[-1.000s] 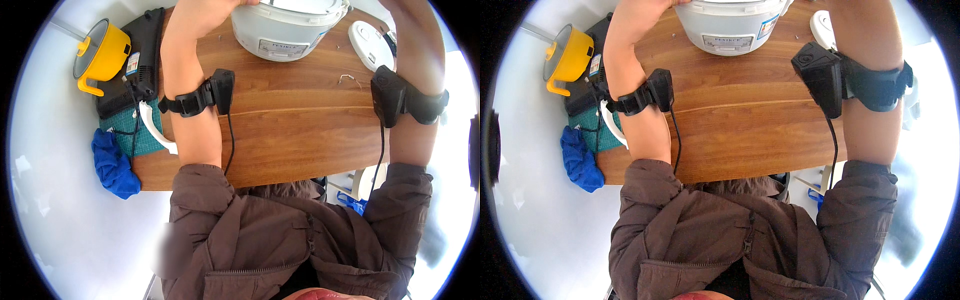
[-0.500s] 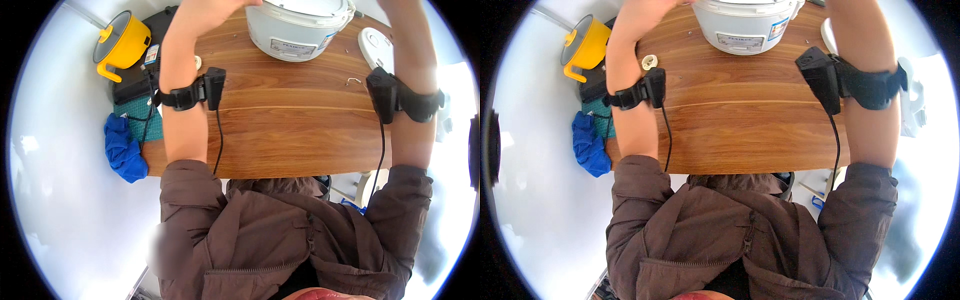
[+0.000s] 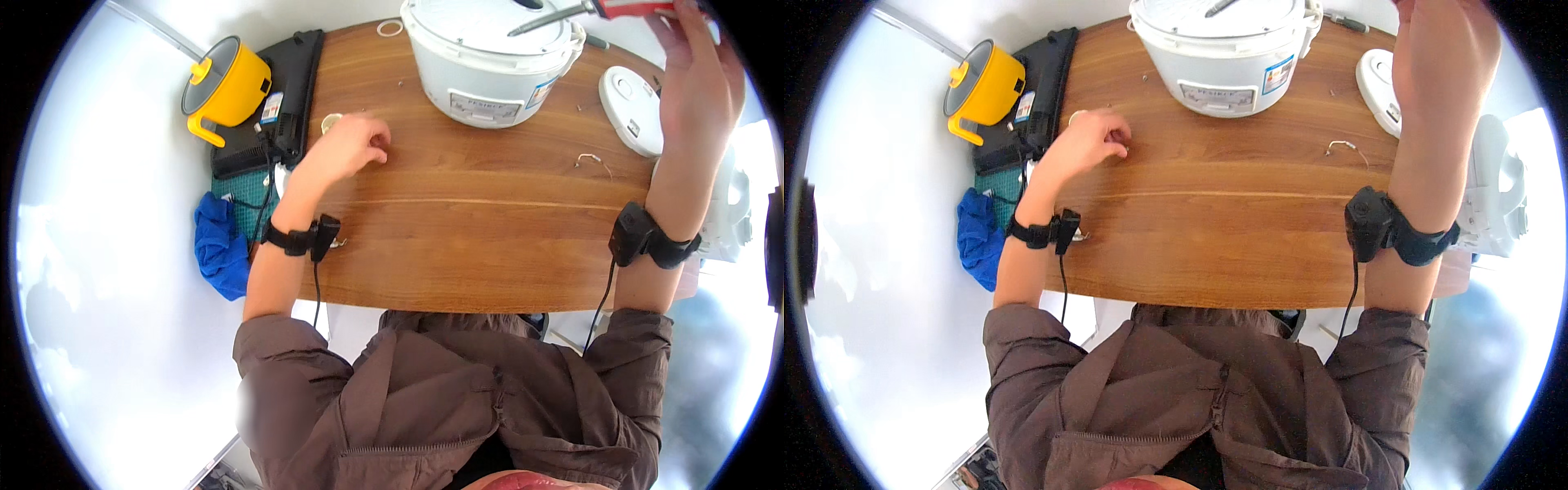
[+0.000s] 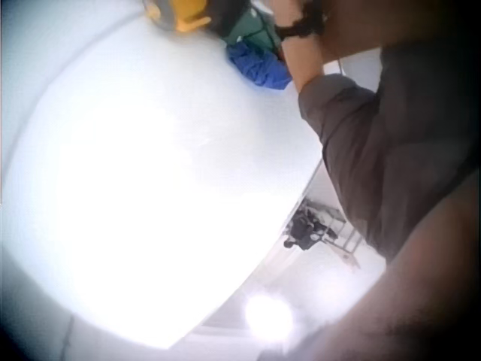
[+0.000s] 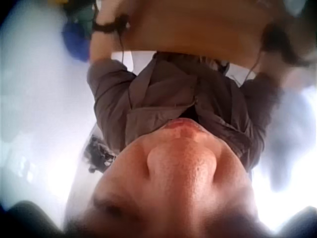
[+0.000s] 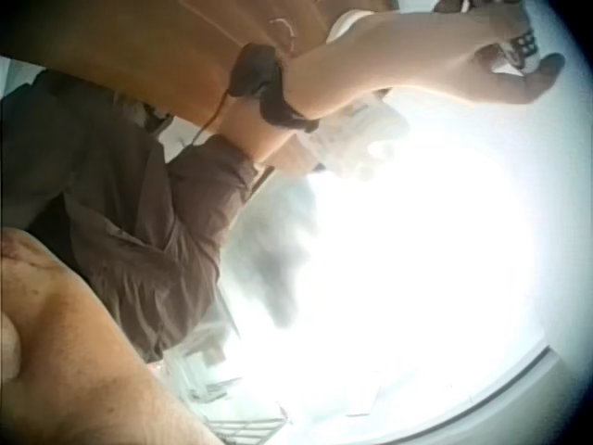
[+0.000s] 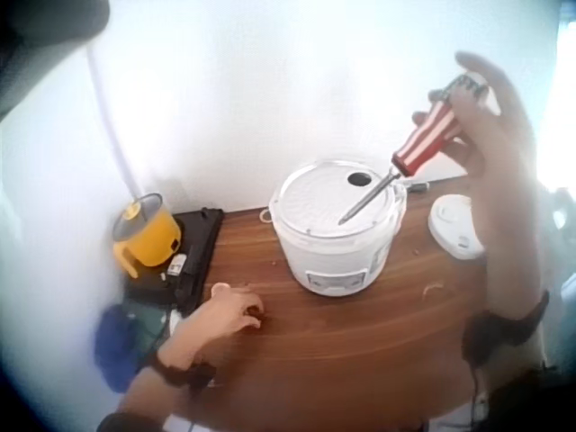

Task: The person assembles a white rice cooker by hand, aligning and securing the lid and base with a screwdriver. They handle the cooker's lid, base, and internal components, then fasten screws to complete the assembly.

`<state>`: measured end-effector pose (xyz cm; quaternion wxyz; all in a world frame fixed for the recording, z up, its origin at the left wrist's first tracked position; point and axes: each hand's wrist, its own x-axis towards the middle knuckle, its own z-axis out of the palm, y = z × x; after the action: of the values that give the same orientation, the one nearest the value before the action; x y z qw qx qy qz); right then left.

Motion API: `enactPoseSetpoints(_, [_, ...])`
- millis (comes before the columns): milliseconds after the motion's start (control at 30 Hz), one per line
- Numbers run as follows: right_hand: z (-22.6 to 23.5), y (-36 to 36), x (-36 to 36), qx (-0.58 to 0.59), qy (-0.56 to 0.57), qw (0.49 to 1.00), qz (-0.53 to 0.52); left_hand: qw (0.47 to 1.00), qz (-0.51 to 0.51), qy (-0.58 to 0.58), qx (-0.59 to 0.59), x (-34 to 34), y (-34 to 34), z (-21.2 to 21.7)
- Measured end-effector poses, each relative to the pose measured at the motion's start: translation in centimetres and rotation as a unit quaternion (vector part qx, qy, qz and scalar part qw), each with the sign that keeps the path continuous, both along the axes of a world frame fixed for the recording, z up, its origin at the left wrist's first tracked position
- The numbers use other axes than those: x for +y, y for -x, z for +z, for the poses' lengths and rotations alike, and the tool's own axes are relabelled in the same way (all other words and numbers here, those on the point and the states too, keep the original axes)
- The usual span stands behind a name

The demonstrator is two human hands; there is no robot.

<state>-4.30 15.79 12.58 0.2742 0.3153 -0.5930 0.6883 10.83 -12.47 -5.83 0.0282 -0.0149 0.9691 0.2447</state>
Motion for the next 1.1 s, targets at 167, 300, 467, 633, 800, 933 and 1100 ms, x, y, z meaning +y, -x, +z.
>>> enactPoseSetpoints(167, [-1.9,2.0,1.2,-0.05,0.052,0.997,0.02,0.999,0.043,-0.005,-0.01,0.7,-0.8,-0.4])
enactPoseSetpoints(300, [-3.1,3.4,3.8,-0.012,0.025,0.993,0.118,0.999,-0.004,0.038,0.005,0.1,-0.1,-1.2])
enactPoseSetpoints(467, [-5.2,5.2,3.7,-0.091,0.068,0.99,0.079,1.0,0.003,-0.014,0.005,0.7,-0.3,-0.7])
enactPoseSetpoints(633, [-6.1,7.6,5.2,-0.126,0.085,0.974,0.17,0.998,-0.048,0.034,0.025,0.7,0.1,-1.1])
enactPoseSetpoints(800, [-7.3,8.9,4.8,-0.112,0.023,0.984,0.135,0.998,-0.032,0.056,-0.003,0.7,-0.1,-1.1])
enactPoseSetpoints(933, [-7.4,8.7,4.3,-0.127,0.039,0.982,0.137,0.997,-0.023,0.074,-0.012,1.0,0.0,-1.2])
enactPoseSetpoints(1100, [-7.5,9.4,4.0,-0.134,0.044,0.98,0.14,0.998,-0.024,0.056,0.012,0.9,0.1,-1.4])
